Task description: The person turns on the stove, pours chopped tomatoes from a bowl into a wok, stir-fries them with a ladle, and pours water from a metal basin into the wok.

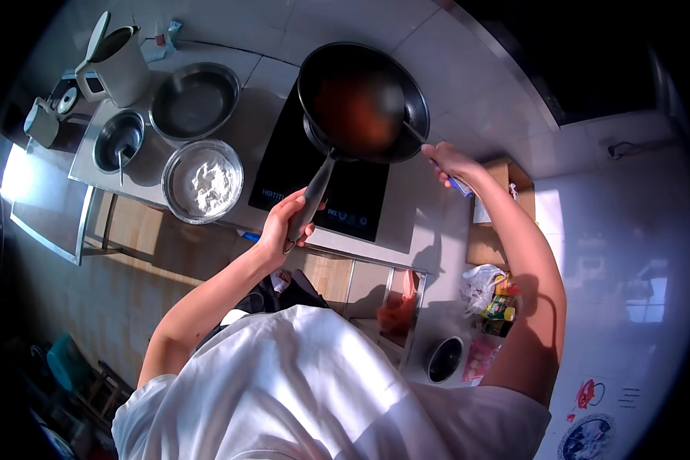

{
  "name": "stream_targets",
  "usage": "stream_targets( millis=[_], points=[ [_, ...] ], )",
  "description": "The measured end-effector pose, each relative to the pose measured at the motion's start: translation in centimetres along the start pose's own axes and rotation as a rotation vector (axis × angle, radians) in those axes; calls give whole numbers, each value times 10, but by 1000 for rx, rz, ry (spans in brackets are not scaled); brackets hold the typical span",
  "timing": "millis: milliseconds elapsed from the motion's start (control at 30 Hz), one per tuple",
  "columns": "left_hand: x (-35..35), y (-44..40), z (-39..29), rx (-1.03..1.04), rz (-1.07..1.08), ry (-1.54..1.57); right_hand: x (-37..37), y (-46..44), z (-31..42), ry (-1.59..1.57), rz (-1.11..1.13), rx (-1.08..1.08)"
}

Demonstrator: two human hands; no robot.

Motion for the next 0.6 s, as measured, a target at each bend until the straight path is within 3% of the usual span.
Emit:
stream_targets(
  millis=[167,400,467,533,600],
  points=[
    [1,2,-1,-7,-1,-68,14,6,3,103,37,45],
    [2,4,-1,-6,-8,-72,41,1,-16,531,-22,-176],
    [0,2,0,3,-11,-70,24,-3,-12,425,-6,-167],
    [0,1,-2,7,5,-64,18,-5,-2,237,-124,-104],
    [1,2,-1,-3,13,-71,8,-14,5,155,-111,-193]
  ],
)
Point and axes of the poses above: each hand's wrist, its own y-axis away from the middle knuckle, its own x-axis out of the palm, z = x × y, the point moved 1 cm from there along -y, towards the middle knuckle, and after that the axes turned 10 degrees about -y, right-handed, at the moved point
